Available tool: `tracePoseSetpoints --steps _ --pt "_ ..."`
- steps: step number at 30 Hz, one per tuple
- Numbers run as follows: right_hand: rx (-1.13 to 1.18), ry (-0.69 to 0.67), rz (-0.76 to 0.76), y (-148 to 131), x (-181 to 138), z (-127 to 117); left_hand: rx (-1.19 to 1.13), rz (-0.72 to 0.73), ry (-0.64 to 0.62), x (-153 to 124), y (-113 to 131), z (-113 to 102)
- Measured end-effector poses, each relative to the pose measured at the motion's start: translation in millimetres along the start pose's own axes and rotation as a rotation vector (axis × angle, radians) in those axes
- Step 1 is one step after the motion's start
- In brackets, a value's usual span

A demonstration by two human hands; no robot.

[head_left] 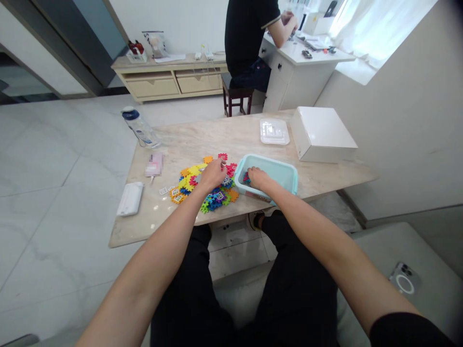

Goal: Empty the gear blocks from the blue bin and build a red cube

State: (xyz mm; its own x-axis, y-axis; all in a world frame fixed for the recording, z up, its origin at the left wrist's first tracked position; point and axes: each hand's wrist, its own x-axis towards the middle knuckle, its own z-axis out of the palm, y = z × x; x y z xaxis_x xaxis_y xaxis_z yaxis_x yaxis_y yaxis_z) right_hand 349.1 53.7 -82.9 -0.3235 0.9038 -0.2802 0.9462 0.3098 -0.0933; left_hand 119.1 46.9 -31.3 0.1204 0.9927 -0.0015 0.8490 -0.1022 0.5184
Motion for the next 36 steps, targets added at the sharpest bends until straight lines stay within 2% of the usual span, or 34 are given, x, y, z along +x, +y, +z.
tracePoseSetpoints --steps 6,10,16,21,25,29,30,32,36 --pt "0.008 -0.014 -0.014 0 0 0 -0.070 0.084 -0.075 -4 -14 1" --pt "0.041 -0.018 -0.028 4 2 -1 -0.177 0.206 -0.158 -9 -6 7" --pt "0.111 -0.007 -0.018 17 -3 -6 -0.051 0.069 -0.134 -10 24 11" --pt "0.138 0.078 0.012 39 -17 -21 -0.056 -0.035 -0.167 0 49 14" --pt "0.206 0.127 0.066 73 -39 -35 -0.214 -0.133 -0.299 1 73 22" --pt "0.345 0.253 0.096 111 -70 -46 -0.377 -0.169 -0.575 -1 95 28" --pt "0.398 0.275 0.099 119 -76 -47 -0.379 -0.172 -0.610 0 99 29" --pt "0.479 0.310 0.106 128 -82 -49 -0.279 -0.157 -0.558 3 104 29" --pt "0.495 0.353 0.146 129 -77 -53 0.044 -0.062 -0.187 11 104 30"
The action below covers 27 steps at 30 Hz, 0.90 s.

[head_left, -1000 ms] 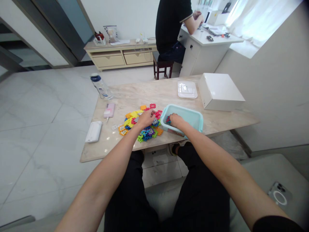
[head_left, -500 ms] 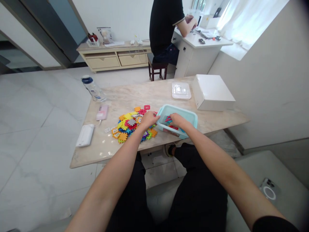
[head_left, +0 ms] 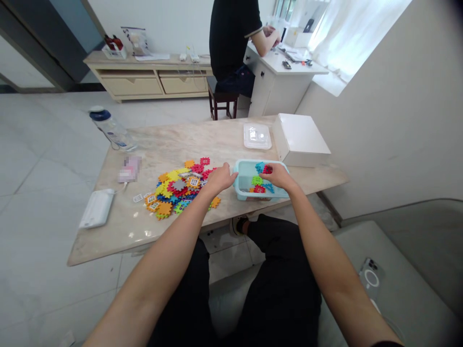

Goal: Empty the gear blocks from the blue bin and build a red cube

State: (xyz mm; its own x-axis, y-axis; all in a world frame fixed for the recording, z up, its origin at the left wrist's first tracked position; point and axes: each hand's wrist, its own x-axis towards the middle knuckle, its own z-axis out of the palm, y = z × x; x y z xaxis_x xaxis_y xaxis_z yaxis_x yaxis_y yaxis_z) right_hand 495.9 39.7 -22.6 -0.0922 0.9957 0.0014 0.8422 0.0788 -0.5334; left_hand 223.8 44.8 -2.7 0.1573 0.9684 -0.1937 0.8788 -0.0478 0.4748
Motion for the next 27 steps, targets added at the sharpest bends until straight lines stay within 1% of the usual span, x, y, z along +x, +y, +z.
tracePoseSetpoints --steps 2,4,7,9,11,14,16,18,20,23,25,27 --pt "-0.012 0.009 0.009 -7 4 1 0.027 0.021 0.094 1 -3 -1" --pt "-0.012 0.031 0.002 -17 6 0 -0.012 0.050 0.134 1 -7 -3" --pt "0.041 0.109 -0.045 -38 3 -2 -0.110 0.115 0.186 0 -16 -10" --pt "0.084 0.149 -0.100 -58 2 0 -0.217 0.150 0.193 -1 -21 -13" --pt "0.095 0.146 -0.167 -79 2 7 -0.409 0.167 0.154 -2 -25 -15" --pt "0.068 0.091 -0.279 -111 10 26 -0.724 0.159 0.097 -3 -33 -16" --pt "0.056 0.063 -0.343 -129 18 41 -0.851 0.127 0.120 -2 -42 -18" --pt "0.064 0.037 -0.376 -146 27 57 -0.955 0.060 0.143 -2 -56 -21" --pt "0.095 -0.004 -0.372 -163 36 74 -1.049 -0.028 0.150 -3 -75 -26" --pt "0.152 -0.071 -0.334 -188 47 101 -1.075 -0.106 0.226 -11 -108 -35" --pt "0.176 -0.110 -0.325 -205 52 118 -1.034 -0.113 0.289 -19 -130 -40" --pt "0.202 -0.151 -0.330 -219 55 133 -0.989 -0.121 0.312 -29 -149 -45"
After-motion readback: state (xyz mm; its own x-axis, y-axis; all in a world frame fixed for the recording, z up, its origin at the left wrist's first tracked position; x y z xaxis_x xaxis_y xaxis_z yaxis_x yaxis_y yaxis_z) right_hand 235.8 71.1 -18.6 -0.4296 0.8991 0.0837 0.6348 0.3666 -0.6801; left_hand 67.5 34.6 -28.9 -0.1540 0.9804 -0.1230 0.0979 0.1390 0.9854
